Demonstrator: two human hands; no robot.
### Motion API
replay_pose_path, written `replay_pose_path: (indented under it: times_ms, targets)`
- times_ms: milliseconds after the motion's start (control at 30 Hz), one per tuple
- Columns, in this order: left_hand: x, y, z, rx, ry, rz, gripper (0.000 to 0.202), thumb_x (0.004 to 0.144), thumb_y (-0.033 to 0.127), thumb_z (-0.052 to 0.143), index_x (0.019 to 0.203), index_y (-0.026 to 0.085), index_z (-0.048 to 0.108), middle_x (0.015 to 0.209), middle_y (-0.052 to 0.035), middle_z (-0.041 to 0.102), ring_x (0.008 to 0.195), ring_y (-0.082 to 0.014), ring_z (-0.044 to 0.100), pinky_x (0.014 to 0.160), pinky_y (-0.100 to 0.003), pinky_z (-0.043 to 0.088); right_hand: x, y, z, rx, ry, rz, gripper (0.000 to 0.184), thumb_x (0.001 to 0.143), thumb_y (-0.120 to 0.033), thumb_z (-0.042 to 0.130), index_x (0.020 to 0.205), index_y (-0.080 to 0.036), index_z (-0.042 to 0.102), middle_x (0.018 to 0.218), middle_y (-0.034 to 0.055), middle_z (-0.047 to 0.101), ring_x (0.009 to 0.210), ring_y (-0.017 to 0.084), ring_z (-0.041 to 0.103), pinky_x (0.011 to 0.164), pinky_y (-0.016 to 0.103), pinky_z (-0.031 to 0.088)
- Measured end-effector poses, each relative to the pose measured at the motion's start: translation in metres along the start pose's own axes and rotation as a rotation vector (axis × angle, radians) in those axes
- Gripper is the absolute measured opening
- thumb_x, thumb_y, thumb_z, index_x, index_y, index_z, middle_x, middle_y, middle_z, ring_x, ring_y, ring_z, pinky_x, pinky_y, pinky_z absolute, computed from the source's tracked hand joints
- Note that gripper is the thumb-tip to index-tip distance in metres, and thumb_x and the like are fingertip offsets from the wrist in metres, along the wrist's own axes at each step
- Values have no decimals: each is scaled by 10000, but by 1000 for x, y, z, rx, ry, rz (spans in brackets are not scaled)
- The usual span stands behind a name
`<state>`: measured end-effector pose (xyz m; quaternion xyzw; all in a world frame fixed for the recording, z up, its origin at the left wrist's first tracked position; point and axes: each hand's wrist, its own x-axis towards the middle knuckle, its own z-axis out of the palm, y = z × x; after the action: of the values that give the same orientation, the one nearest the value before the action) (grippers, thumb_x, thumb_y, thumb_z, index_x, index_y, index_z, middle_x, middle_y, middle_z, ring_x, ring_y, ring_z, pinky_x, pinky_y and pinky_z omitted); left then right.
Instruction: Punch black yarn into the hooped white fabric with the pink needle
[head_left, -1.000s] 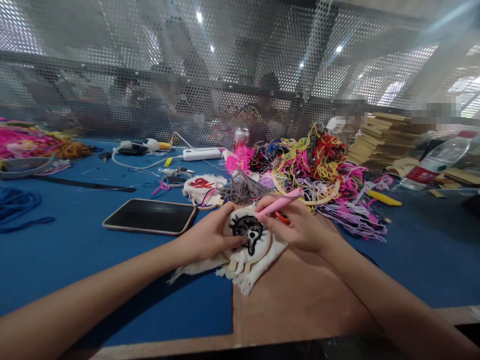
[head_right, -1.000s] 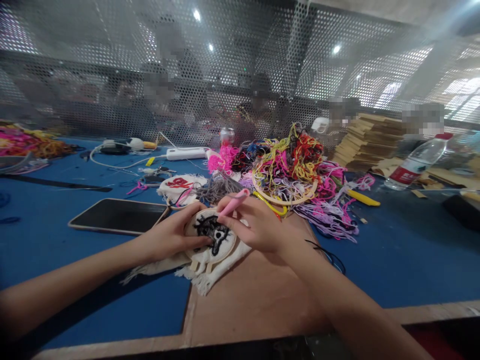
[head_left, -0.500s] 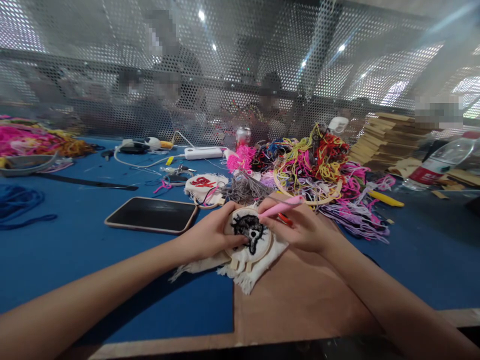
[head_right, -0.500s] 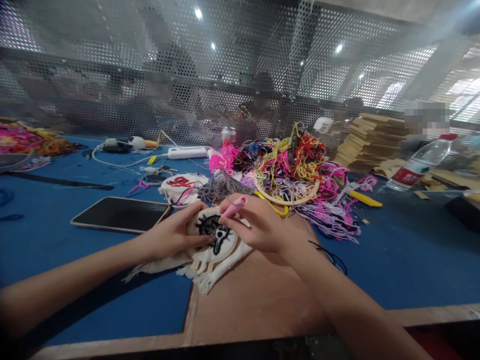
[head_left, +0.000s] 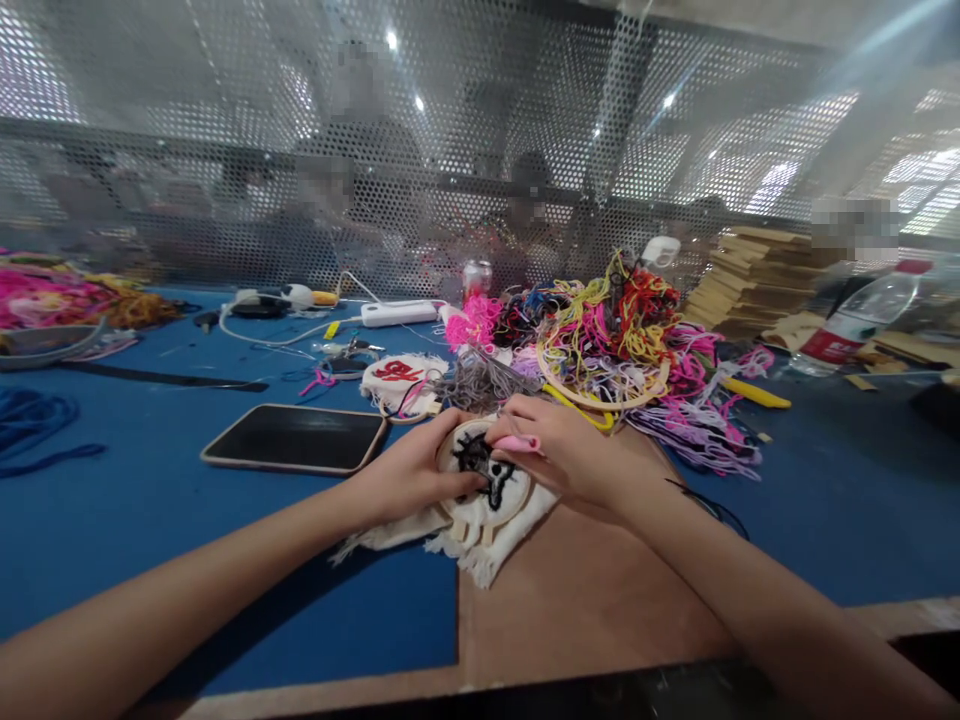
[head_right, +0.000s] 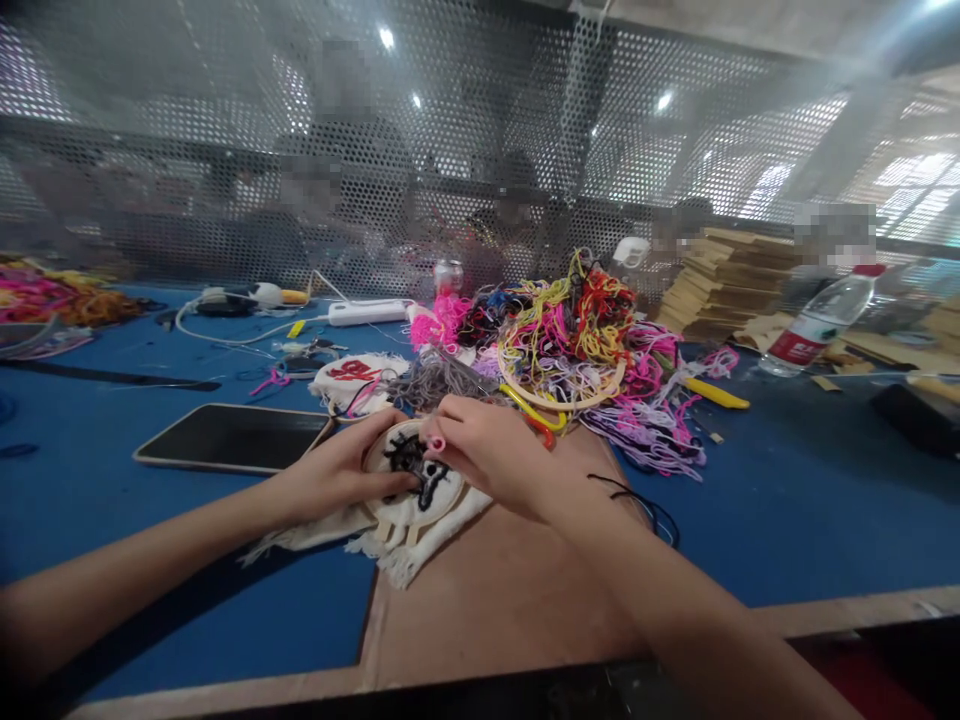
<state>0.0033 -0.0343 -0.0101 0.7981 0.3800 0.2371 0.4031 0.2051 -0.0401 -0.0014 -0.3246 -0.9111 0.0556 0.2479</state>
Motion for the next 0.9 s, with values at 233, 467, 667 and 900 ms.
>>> replay_pose_path:
  times_ms: [233, 467, 667, 900]
  targets:
    - [0, 2, 0, -110, -40, -40, 315, 699, 315, 619, 926, 192, 438, 827, 18, 529, 769, -145, 525, 646, -235, 413, -2, -1, -2, 223, 165, 130, 128, 853, -267, 462, 857, -173, 549, 856, 30, 573, 772, 134, 524, 699, 262, 401]
    - [1, 0, 2, -162, -20, -59, 330, 684, 321, 619, 940, 203, 447, 895, 3, 568, 829, -168, 547, 696, -265, 439, -4, -3, -8, 206, 223, 90, 101, 859, -245, 437, 856, -185, 519, 845, 34, 579, 781, 150, 532, 712, 295, 409]
    - [1, -2, 3, -168, -17, -67, 325, 676, 306, 626, 925, 201, 446, 854, 11, 553, 808, -163, 541, 681, -260, 442, -4, -2, -8, 214, 197, 67, 113, 869, -253, 421, 862, -191, 514, 862, 39, 577, 792, 151, 533, 701, 295, 418]
    - [1, -1, 3, -143, -10, -72, 307, 675, 305, 629, 898, 202, 446, 851, 13, 534, 773, -147, 524, 649, -235, 433, -5, -5, -6, 213, 162, 42, 111, 871, -249, 416, 900, -190, 505, 887, 47, 571, 798, 149, 531, 690, 290, 423]
